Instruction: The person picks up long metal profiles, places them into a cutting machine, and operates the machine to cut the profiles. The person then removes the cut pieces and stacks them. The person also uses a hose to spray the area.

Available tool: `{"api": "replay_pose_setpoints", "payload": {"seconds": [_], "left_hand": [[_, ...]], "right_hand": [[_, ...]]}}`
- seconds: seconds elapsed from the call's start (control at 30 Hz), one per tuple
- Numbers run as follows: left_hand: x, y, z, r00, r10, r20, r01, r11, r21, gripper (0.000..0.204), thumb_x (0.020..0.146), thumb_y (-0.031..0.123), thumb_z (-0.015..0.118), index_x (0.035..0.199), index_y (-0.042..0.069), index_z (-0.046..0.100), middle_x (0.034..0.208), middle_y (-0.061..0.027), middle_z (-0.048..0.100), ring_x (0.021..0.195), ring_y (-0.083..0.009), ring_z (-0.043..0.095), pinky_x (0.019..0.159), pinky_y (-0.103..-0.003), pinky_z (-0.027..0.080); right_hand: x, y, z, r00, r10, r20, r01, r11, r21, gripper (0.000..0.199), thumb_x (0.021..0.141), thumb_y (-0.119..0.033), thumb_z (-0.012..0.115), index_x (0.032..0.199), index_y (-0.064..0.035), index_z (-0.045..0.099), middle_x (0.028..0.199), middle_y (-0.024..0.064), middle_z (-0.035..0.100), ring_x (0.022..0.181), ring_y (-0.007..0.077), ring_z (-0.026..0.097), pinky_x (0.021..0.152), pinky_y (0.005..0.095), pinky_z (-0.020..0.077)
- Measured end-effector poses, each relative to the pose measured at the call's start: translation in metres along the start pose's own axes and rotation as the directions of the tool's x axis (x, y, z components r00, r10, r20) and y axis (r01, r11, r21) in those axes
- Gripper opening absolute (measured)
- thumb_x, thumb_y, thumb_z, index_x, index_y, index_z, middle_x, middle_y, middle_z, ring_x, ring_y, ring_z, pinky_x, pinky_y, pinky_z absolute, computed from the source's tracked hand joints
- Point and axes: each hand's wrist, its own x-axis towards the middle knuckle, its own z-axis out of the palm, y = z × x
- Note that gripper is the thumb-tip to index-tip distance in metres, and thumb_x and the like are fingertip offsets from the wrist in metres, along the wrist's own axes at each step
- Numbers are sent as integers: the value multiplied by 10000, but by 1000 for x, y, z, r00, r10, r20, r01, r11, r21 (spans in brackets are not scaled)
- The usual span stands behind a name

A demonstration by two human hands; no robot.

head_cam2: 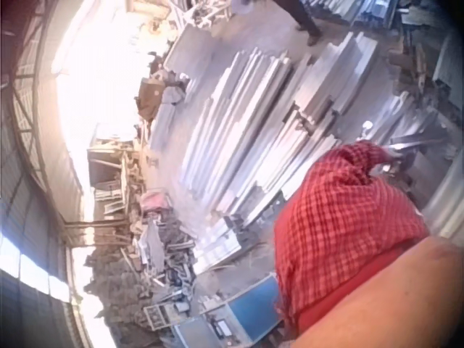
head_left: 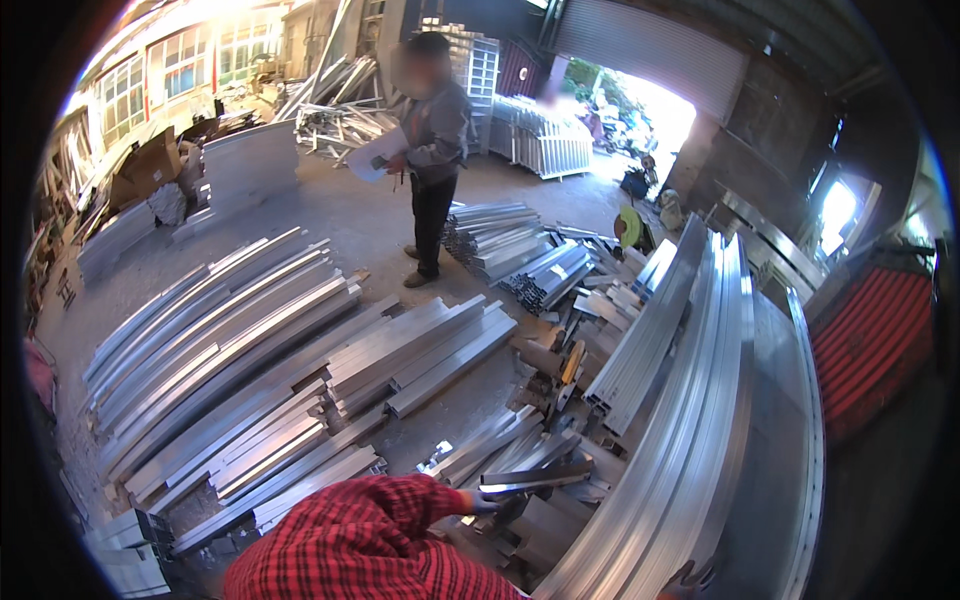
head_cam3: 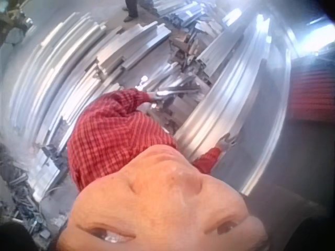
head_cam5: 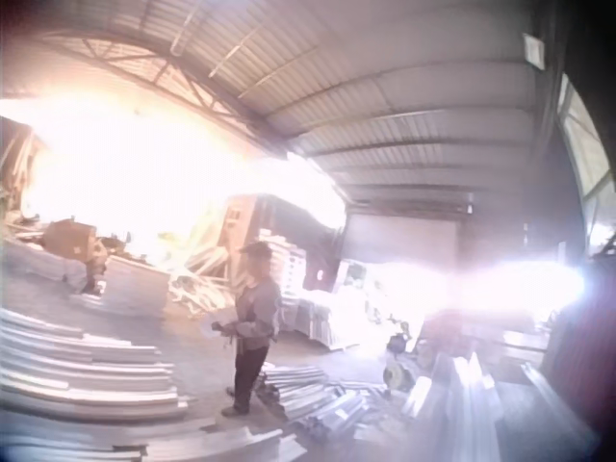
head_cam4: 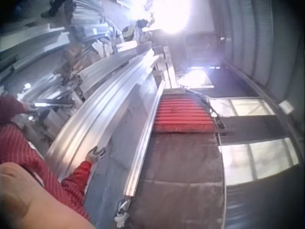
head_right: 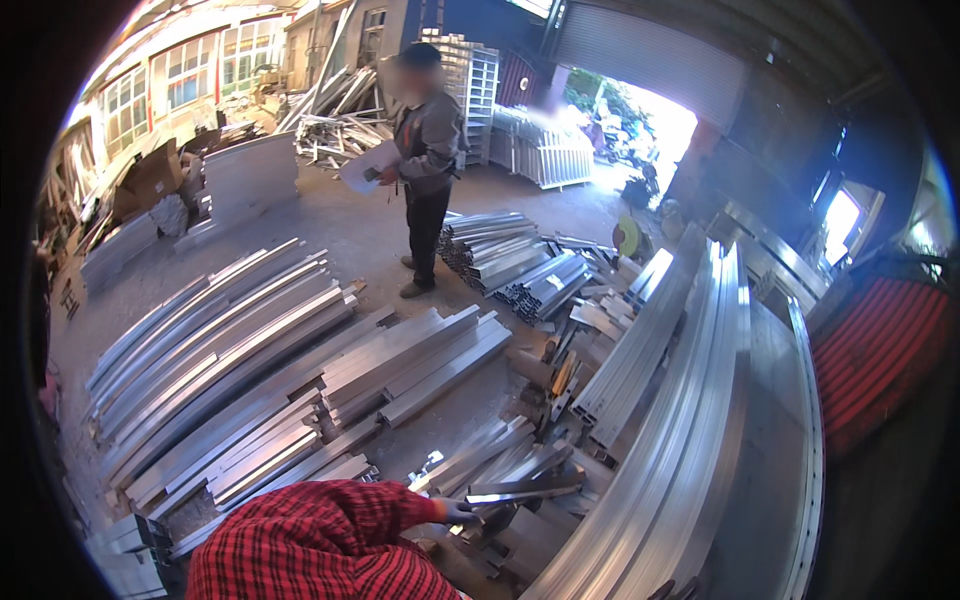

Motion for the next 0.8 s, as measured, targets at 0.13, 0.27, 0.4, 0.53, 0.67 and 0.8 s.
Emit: {"api": "replay_pose_setpoints", "payload": {"seconds": [0.13,0.27,0.4,0.53,0.67,0.8], "left_hand": [[33,51,104,958,135,253,-160,984,80,697,847,664,519,1230,87,597,1057,-107,651,896,-216,620,821,-338,498],[-2,113,174,917,121,381,-155,986,58,696,850,660,515,1251,95,574,1066,-97,629,918,-198,605,755,-336,511],[-16,93,216,870,30,493,-37,999,5,686,852,648,524,1300,130,536,1120,-71,609,941,-177,597,699,-331,507],[-29,104,227,858,28,512,13,997,-78,808,781,721,563,1328,129,503,1083,-69,607,891,-199,606,690,-338,511],[-10,121,207,918,17,396,79,972,-223,718,794,678,595,1292,164,536,1028,-32,602,877,-178,602,629,-308,464],[38,184,183,932,43,360,103,921,-376,538,893,546,570,1335,245,506,1297,40,533,1124,-186,545,835,-381,479]], "right_hand": [[-69,-46,-26,989,122,-80,-77,903,422,485,893,-227,630,1289,20,500,1246,228,551,1123,361,551,942,457,451],[-145,-47,-28,972,165,170,-191,970,151,558,824,-266,681,1284,-11,494,1204,218,565,1109,362,549,952,461,433],[-187,-37,-14,855,290,429,-235,956,-178,634,756,-305,732,1279,-43,489,1162,209,578,1095,363,546,961,464,415],[-195,-7,-20,750,434,499,-287,893,-346,712,688,-344,783,1274,-74,483,1121,199,591,1081,363,544,970,468,397],[-179,-8,-27,584,399,707,-435,889,-142,828,662,-328,820,1315,36,464,1138,182,601,1077,324,565,949,392,431],[-194,12,-32,622,244,744,-765,391,512,651,778,-259,721,1302,45,482,1227,166,591,1117,267,560,953,360,438]]}}
